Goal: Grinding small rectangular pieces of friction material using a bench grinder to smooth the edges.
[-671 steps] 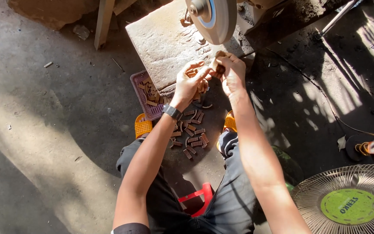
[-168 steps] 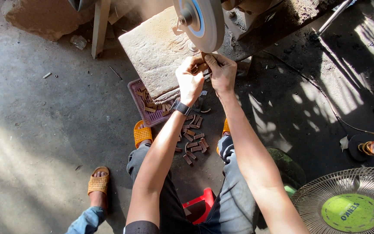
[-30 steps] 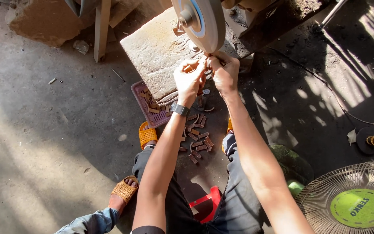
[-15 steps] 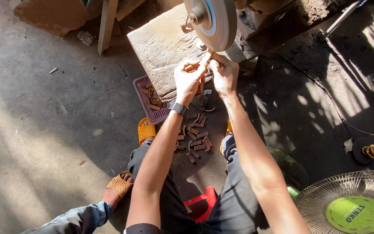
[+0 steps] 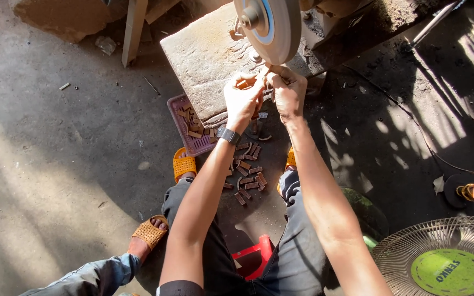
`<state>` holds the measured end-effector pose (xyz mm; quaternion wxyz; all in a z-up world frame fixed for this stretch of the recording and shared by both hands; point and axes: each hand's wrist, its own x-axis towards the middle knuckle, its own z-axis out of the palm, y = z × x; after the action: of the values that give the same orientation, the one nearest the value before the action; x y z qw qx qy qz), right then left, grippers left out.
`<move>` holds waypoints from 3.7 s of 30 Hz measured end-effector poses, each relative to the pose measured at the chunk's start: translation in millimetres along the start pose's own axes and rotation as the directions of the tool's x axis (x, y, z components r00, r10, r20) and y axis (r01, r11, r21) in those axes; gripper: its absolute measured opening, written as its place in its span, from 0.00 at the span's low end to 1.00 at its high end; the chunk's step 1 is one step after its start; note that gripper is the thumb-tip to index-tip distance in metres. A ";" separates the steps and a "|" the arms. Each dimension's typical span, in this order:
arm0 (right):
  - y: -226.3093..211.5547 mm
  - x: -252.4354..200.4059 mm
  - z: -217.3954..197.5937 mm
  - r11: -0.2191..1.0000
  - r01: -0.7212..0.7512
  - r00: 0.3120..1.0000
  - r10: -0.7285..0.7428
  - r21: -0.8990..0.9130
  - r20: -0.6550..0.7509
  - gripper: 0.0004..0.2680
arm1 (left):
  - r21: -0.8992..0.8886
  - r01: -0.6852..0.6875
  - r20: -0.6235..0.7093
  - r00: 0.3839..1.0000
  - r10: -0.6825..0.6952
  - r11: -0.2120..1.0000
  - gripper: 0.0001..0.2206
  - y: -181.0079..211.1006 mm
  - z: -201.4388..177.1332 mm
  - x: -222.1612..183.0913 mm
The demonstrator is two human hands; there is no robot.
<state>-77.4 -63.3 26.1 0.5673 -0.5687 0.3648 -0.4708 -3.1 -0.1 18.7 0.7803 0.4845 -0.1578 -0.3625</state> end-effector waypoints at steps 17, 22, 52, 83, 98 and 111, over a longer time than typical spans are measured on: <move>-0.9 2.7 -37.6 0.946 -0.045 0.986 0.093 -0.321 0.135 0.07 | 0.258 -0.037 0.097 0.995 0.012 0.965 0.07 -11.1 -10.5 12.5; 0.7 8.9 -42.3 0.990 -0.059 0.996 0.066 -0.130 0.052 0.10 | -0.001 0.091 -0.032 0.995 -0.091 0.996 0.09 6.4 11.8 0.2; 3.8 8.9 -4.8 0.986 -0.151 0.983 0.158 0.074 -0.096 0.03 | 0.185 -0.027 0.050 0.999 0.018 0.982 0.11 0.5 -0.7 12.6; 2.4 -1.6 -0.4 0.998 -0.034 0.999 0.035 -0.060 0.022 0.05 | 0.121 0.043 -0.008 0.999 -0.042 0.992 0.09 -3.5 -17.6 8.2; -15.7 -12.8 -7.7 0.978 -0.197 0.980 0.195 0.064 0.041 0.05 | 0.123 -0.017 0.046 0.999 0.012 0.992 0.09 -12.1 -26.4 -0.5; -56.9 -29.9 -36.7 0.888 -0.450 0.824 0.454 -0.095 0.338 0.08 | 0.399 0.296 0.447 0.764 -0.466 0.868 0.32 0.9 -33.7 -20.8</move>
<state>-127.7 -40.9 75.6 0.7150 -0.5442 0.3844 -0.2118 3.0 36.8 5.5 0.5301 0.5017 -0.3173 -0.6055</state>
